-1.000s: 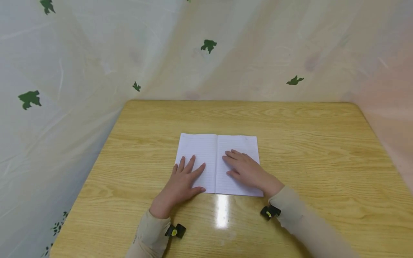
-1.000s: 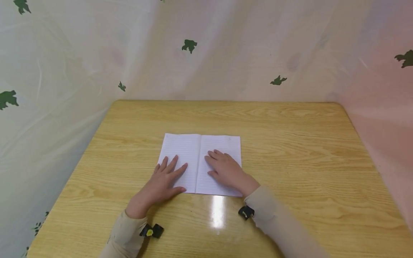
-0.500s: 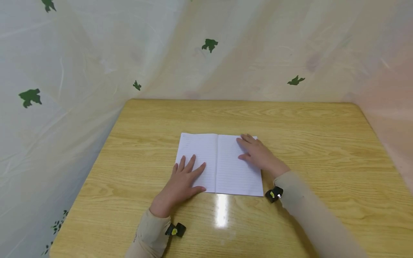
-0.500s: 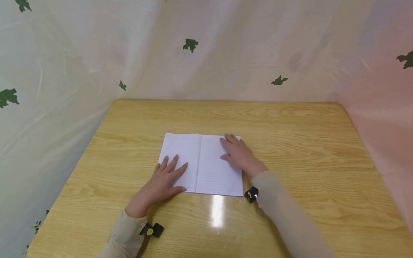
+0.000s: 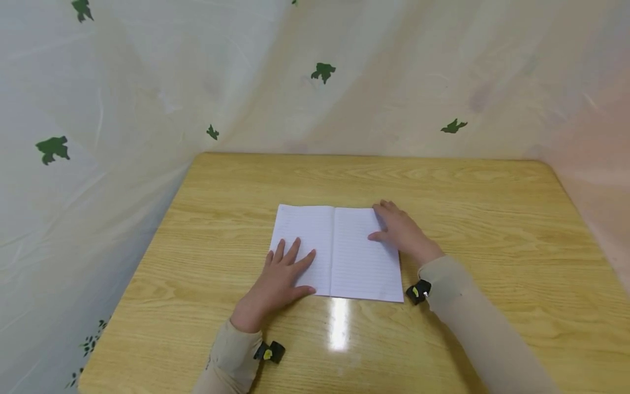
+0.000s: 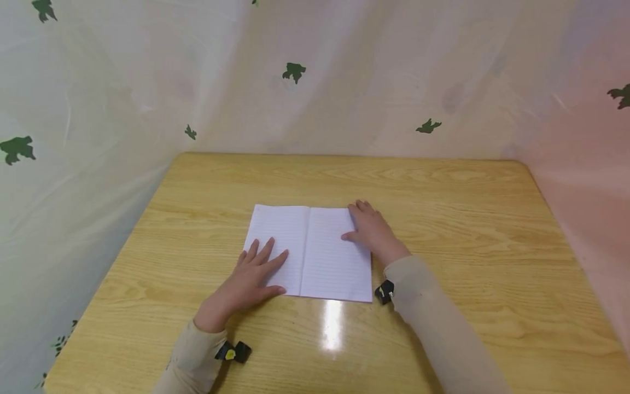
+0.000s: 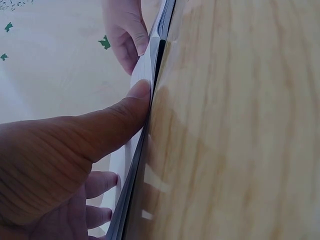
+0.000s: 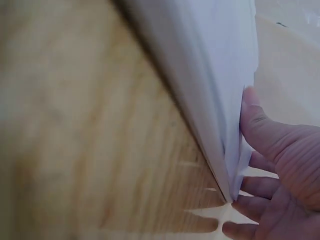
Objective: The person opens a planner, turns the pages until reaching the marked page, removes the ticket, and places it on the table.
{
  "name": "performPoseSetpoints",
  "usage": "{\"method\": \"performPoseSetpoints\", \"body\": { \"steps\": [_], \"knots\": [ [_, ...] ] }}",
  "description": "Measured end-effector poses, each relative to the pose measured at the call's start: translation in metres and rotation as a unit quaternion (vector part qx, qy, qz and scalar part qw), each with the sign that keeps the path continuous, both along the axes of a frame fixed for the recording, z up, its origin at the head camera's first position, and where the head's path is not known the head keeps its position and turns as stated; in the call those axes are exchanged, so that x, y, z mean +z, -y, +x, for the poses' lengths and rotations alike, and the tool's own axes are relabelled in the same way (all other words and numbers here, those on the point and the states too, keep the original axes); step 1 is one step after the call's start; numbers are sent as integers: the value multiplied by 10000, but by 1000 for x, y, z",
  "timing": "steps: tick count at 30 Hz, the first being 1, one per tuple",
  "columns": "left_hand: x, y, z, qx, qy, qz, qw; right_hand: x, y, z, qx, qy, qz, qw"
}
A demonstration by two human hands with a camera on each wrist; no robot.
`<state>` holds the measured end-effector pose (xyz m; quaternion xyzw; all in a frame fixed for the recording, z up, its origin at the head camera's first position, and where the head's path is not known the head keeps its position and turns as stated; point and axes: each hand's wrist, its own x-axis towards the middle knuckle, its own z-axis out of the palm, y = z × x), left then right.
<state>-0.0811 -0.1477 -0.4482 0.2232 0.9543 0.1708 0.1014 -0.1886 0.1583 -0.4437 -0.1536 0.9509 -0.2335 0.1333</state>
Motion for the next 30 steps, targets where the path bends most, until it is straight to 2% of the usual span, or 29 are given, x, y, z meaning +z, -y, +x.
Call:
{"method": "performPoseSetpoints", "body": {
  "steps": [3,7,11,16,19,25,30],
  "knots": [
    [0,0,-1,-24,-29,-13,10000,1,1,5,-65,-429,358,9984],
    [0,-1,-1,-26,-27,-49,10000,5,3,13,-79,-1194,796,9896],
    [0,-2,-1,3,13,-106,9999,8,8,22,-218,-1548,460,9866],
    [1,-2,-1,14,27,-90,10000,10,15,35,-590,-1522,-207,9864],
    [1,-3,-2,5,10,-58,10000,11,19,43,-561,-1378,-348,9883],
    [1,-3,-3,24,62,-54,10000,15,29,61,312,-997,-224,9943],
    [0,-4,-4,140,160,96,9997,16,37,77,928,-614,-282,9934]
  ]
}}
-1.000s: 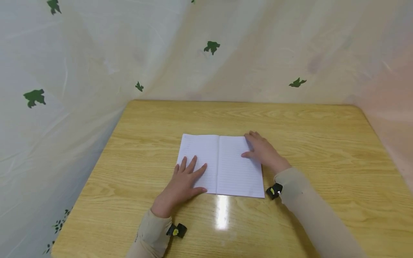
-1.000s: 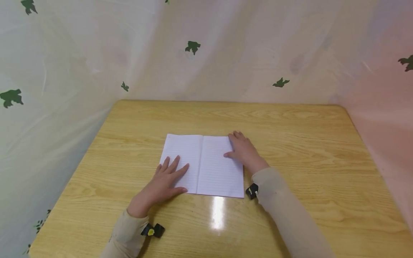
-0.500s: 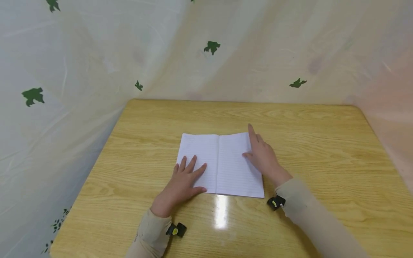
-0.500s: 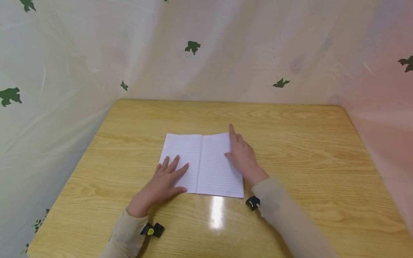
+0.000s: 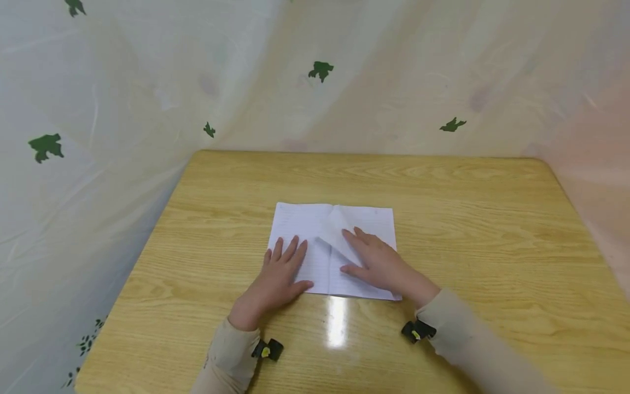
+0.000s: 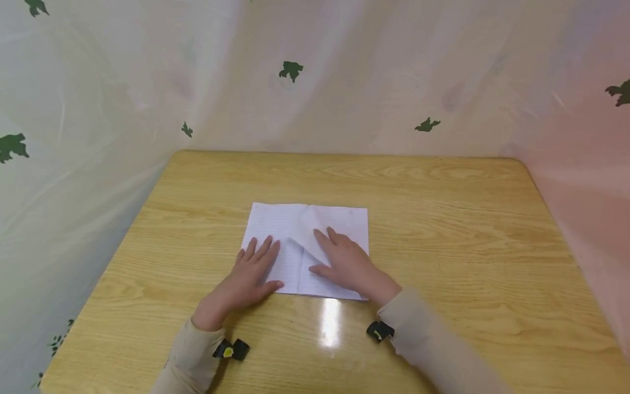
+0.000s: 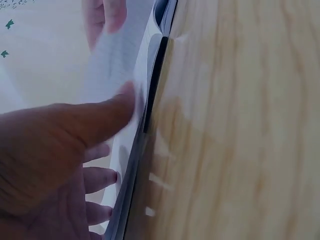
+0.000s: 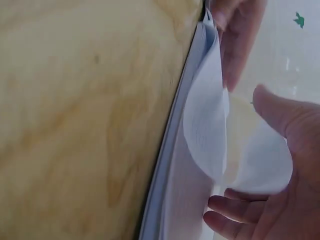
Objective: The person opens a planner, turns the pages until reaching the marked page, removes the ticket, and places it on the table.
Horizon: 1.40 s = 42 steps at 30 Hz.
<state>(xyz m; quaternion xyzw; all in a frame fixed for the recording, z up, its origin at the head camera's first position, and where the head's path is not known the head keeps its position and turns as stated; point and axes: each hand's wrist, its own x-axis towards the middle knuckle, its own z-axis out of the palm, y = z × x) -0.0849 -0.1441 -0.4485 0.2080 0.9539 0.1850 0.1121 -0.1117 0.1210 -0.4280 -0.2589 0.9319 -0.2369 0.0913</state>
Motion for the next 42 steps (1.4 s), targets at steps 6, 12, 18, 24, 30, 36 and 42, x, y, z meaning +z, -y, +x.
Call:
{"method": "performPoseSetpoints", "body": {
  "steps": [6,12,18,24,30,36,42],
  "knots": [
    [1,-1,-1,311,251,494,9980,-3,12,13,423,316,-105,9985],
    [2,-2,-1,298,243,508,9980,-10,22,16,686,153,-141,9974],
    [3,-2,1,186,51,579,9981,-12,29,18,737,356,-198,9964],
    [3,0,1,154,-188,603,9979,-12,31,19,946,287,-271,9947],
    [3,0,1,122,-262,583,9979,-12,29,18,1306,427,-234,9902],
    [3,1,1,-113,-281,314,9990,-12,23,10,1584,329,-165,9867],
    [1,2,2,-106,-86,-82,9999,-14,9,-4,1251,-179,51,9920]
  ]
}}
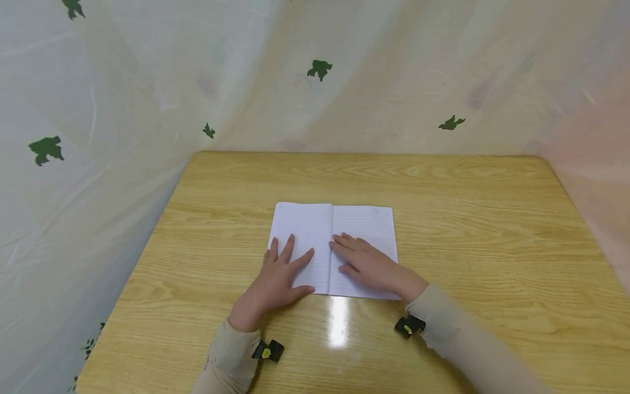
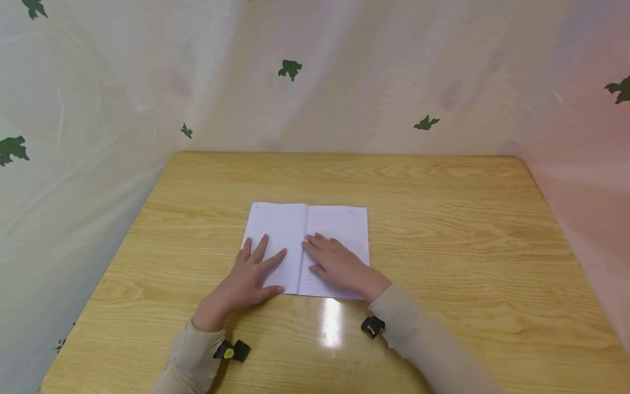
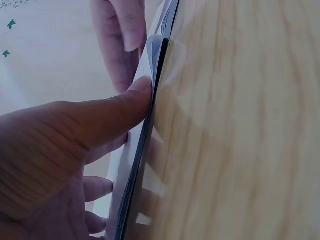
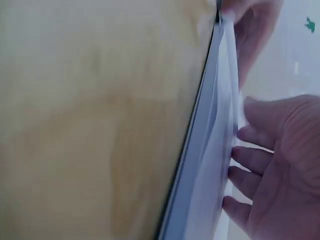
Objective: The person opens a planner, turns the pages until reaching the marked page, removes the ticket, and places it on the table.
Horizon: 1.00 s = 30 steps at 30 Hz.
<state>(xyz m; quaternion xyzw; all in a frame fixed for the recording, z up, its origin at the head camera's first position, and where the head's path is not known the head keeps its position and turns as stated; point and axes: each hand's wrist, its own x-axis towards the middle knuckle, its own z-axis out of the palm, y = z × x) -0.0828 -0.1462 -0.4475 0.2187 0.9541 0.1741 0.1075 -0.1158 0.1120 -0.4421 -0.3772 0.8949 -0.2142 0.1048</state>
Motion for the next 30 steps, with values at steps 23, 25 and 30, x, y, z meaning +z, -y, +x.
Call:
{"method": "performPoseSetpoints", "body": {
  "steps": [23,25,30],
  "knots": [
    [1,1,-1,146,223,96,9996,-4,-43,-73,-1775,614,653,9800],
    [1,1,-1,146,235,84,9996,-3,-42,-73,-1949,679,616,9765],
    [0,1,-1,151,288,53,9995,-2,-42,-69,-2193,347,812,9716]
  ]
}}
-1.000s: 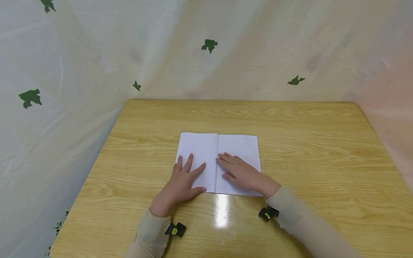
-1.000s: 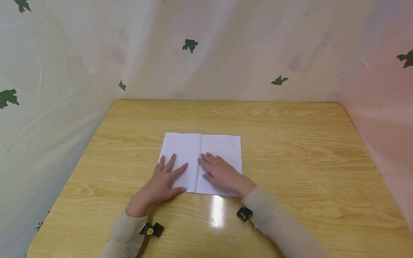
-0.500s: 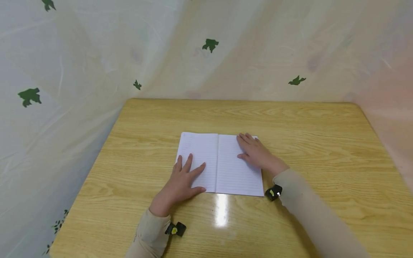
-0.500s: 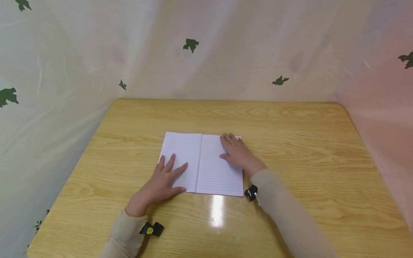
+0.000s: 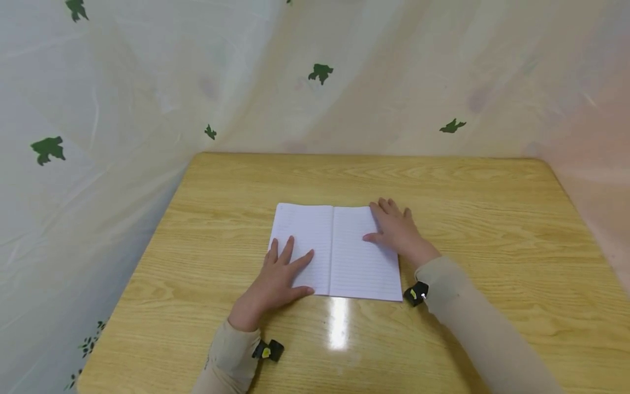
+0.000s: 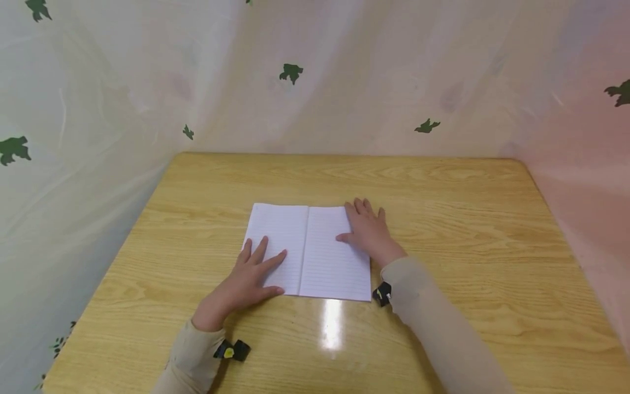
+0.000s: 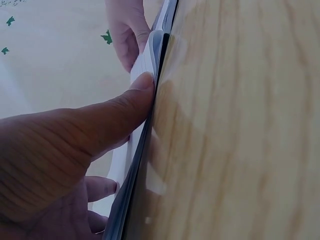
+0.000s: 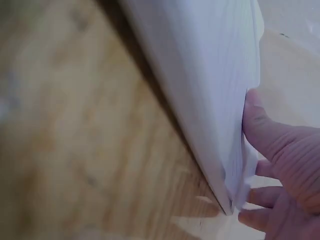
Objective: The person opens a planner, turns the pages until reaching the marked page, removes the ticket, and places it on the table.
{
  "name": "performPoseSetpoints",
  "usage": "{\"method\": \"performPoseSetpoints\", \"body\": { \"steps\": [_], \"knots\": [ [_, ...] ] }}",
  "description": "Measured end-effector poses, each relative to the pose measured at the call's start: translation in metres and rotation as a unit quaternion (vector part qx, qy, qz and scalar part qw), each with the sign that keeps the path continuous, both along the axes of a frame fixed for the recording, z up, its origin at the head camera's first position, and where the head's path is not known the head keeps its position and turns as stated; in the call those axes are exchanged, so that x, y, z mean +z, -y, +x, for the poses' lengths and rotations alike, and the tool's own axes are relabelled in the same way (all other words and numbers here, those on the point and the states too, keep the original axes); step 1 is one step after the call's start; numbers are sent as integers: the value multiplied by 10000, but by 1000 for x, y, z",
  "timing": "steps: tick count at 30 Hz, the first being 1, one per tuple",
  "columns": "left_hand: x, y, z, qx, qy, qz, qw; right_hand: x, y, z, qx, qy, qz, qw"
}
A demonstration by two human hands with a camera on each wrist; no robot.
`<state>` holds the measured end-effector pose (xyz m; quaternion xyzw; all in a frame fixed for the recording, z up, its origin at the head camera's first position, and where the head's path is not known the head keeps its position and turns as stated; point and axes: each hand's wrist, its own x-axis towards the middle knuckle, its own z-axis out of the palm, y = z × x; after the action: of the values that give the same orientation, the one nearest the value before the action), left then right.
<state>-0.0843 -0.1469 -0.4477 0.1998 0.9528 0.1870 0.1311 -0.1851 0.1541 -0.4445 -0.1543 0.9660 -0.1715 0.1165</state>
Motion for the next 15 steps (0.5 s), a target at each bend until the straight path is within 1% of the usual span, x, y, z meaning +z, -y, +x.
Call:
{"method": "performPoseSetpoints", "body": {
  "steps": [3,6,10,13,15],
  "knots": [
    [0,0,0,-3,-5,-22,10000,2,2,4,-77,-398,295,9987],
    [0,-1,0,-11,-17,-35,10000,4,4,8,-201,-779,274,9964],
    [-1,-1,0,-12,-24,-39,10000,5,8,14,-379,-1086,-220,9931],
    [-1,-1,0,-11,-36,-29,10000,5,10,18,-468,-1134,-610,9906],
    [-1,0,0,-16,-49,-30,10000,5,12,21,-507,-1120,-779,9894]
  ]
}}
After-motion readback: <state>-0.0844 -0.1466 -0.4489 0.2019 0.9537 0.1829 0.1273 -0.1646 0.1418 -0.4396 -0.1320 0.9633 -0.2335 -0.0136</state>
